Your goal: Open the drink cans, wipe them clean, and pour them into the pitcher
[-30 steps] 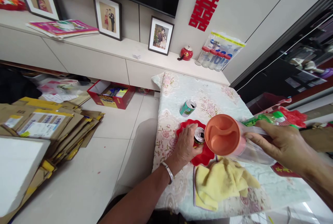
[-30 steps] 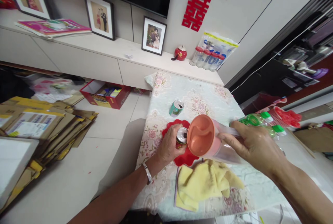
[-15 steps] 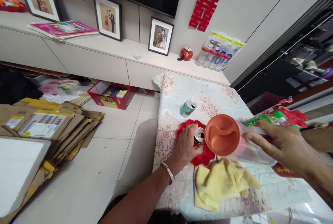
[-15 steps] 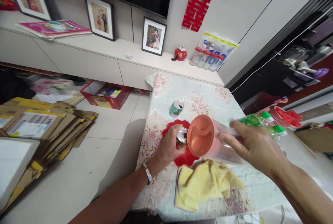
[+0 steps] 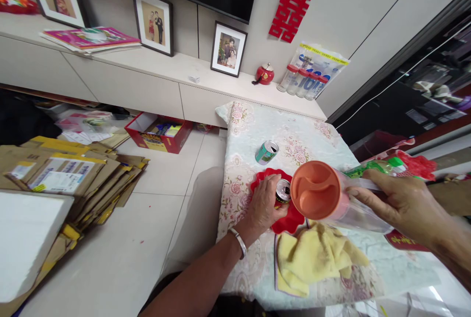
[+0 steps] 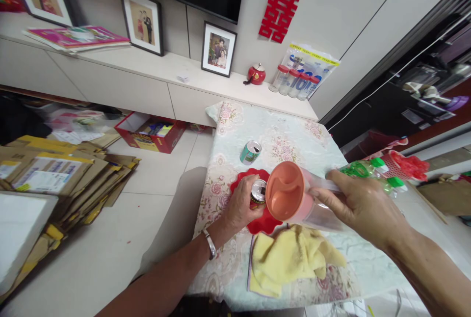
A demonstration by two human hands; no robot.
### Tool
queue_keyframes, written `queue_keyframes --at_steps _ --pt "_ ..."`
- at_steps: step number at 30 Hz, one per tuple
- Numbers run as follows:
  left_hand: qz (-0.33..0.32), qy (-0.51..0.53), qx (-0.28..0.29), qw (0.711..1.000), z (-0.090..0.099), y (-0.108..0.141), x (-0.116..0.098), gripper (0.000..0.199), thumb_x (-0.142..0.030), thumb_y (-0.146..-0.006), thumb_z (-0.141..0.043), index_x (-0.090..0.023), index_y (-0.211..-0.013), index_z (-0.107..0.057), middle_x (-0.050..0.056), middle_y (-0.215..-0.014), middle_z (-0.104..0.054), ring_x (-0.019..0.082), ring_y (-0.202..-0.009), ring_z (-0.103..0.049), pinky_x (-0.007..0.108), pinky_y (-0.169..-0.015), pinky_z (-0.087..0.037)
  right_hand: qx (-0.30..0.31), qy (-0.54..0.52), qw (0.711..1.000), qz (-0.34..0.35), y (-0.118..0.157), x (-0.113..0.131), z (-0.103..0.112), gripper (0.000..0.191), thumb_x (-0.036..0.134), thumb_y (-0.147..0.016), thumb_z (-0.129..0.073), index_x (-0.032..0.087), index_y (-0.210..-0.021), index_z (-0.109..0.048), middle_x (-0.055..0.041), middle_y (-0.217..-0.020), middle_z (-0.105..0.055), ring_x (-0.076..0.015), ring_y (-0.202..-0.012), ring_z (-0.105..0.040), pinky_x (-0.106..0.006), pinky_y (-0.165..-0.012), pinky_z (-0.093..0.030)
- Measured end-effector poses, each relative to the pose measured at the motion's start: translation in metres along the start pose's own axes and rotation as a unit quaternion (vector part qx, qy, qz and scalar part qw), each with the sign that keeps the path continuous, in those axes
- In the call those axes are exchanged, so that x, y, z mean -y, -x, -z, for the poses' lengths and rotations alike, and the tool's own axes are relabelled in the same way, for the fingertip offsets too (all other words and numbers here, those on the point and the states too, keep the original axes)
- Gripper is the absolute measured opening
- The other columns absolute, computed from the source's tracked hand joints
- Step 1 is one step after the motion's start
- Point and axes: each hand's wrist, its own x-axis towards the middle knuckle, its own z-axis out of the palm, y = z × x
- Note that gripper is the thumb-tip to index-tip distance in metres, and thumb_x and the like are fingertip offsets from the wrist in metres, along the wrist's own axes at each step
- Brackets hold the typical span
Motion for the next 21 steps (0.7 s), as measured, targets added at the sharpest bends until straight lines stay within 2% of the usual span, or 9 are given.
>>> queue_keyframes --at_steps 6,11,21 --pt "-0.007 -0.003 -0.012 1.0 -0.0027 0.0001 0.0016 0.091 -0.009 -0.075 -0.076 -0.023 -0.151 -0.029 0.018 -0.143 -0.057 0.039 -0.136 -0.059 0.061 -0.11 -0.056 0.002 0.006 1.0 0.001 -0.0006 0.0011 0.0012 0.051 0.071 -0.099 -0.048 0.026 -0.076 -0.051 0.0084 -0.047 -0.041 -0.013 -0.038 -0.041 -0.027 -0.045 -0.031" --pt "-0.001 -0.004 -0.008 1.0 -0.0025 0.0002 0.0013 0.091 -0.01 -0.076 -0.076 -0.025 -0.152 -0.029 0.017 -0.143 -0.057 0.038 -0.136 -0.059 0.06 -0.11 -0.056 -0.001 0.008 1.0 0.007 0.0 0.0011 0.0012 0.05 0.07 -0.099 -0.049 0.025 -0.078 -0.054 0.0084 -0.048 -0.043 -0.0132 -0.039 -0.043 -0.027 -0.045 -0.032" --pt "0.004 -0.001 -0.001 1.0 -0.0001 0.0008 0.0002 0.089 -0.011 -0.077 -0.075 -0.024 -0.152 -0.03 0.017 -0.145 -0.056 0.036 -0.138 -0.058 0.058 -0.113 -0.055 -0.008 -0.003 1.0 0.002 0.0013 -0.0005 -0.0002 0.051 0.071 -0.099 -0.048 0.026 -0.075 -0.052 0.0085 -0.046 -0.041 -0.013 -0.037 -0.041 -0.027 -0.044 -0.031"
